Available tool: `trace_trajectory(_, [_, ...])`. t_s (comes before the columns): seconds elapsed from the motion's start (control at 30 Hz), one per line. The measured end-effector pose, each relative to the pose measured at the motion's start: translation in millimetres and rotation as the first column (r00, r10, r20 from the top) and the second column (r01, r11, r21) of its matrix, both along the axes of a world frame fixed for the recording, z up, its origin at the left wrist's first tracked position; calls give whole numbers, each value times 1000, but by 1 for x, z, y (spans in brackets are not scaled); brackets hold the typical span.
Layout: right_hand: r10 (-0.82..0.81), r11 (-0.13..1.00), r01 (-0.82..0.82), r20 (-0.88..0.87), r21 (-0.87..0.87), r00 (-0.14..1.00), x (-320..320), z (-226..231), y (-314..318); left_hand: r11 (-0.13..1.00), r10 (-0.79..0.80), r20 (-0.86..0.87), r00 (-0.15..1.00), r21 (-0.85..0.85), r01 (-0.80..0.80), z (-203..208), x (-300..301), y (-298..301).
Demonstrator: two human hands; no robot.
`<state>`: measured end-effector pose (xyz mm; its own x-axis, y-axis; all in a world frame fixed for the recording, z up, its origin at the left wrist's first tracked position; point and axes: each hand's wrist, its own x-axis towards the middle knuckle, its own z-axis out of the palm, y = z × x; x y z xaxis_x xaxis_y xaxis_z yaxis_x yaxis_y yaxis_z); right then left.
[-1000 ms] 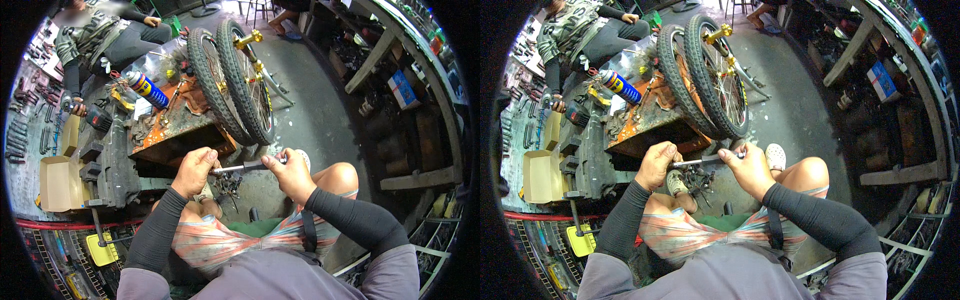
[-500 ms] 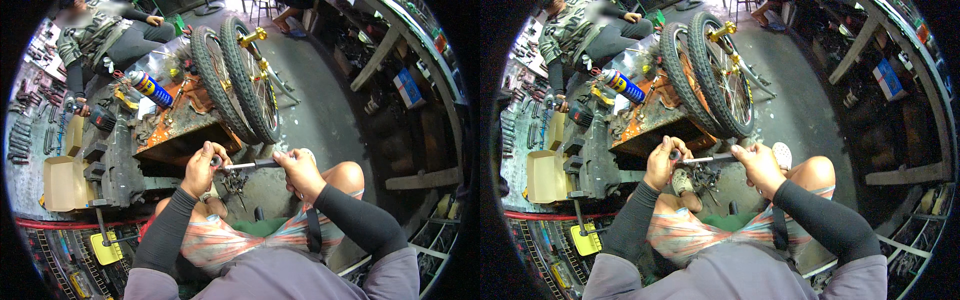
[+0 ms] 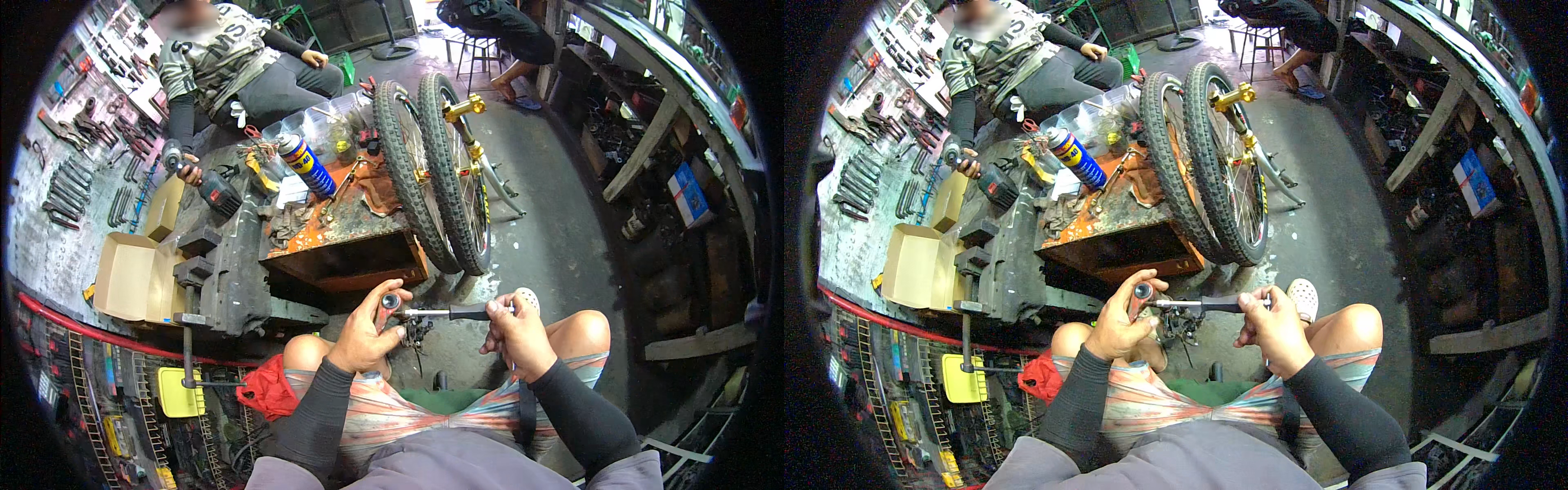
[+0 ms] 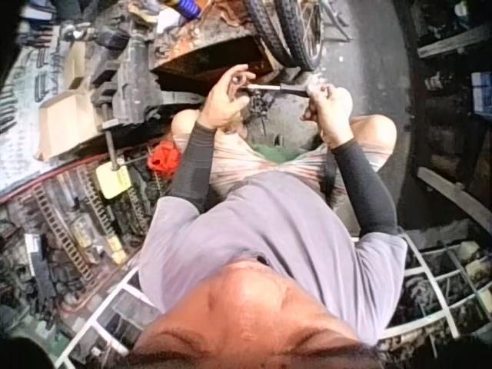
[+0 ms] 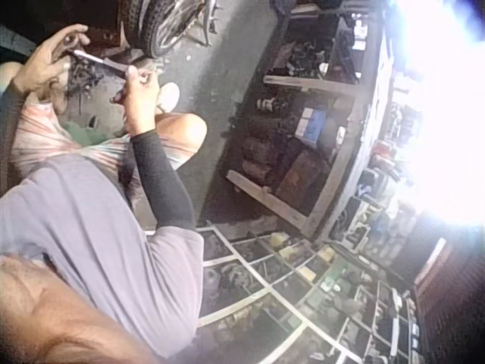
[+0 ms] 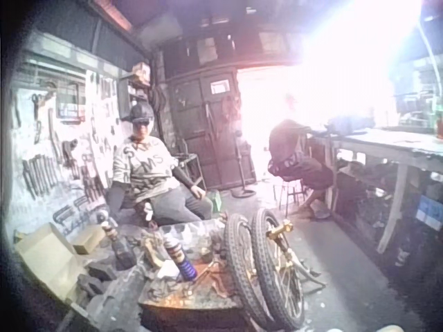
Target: The person uses a screwdriver to adjust components on a bicycle handlebar, then sprays lubricant onto the handlebar and grip area. The person continues to manipulate the handlebar and grip while seated in a workshop.
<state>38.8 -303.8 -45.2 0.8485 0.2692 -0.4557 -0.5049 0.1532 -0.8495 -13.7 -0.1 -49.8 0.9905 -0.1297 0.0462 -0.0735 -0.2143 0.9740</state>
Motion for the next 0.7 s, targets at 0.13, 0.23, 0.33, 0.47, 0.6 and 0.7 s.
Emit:
trace_trajectory(0.13, [75, 990, -76, 14, 119, 997, -9, -10, 3, 995, 97, -66, 993, -31, -100, -8, -12, 12])
trace_trajectory(0.23, [126, 957, -106, -58, 268, 990, -1, -18, 6, 992, 116, -66, 991, -40, -119, -5, -19, 16])
trace_trajectory(0.33, [126, 973, -126, 10, 191, 992, 10, -8, 15, 984, 172, -46, 984, -42, -174, -9, -21, 16])
trace_trajectory(0.47, [90, 966, -110, 95, 233, 991, 1, -2, 13, 986, 165, -29, 986, 4, -165, -11, -20, 17])
trace_trajectory(0.6, [182, 876, -159, -6, 455, 983, 22, -42, 1, 989, 148, -24, 989, -13, -148, -10, -16, 10])
trace_trajectory(0.7, [192, 951, -231, 195, 205, 962, 6, 0, 4, 984, 176, -37, 984, 21, -175, -6, -26, 15])
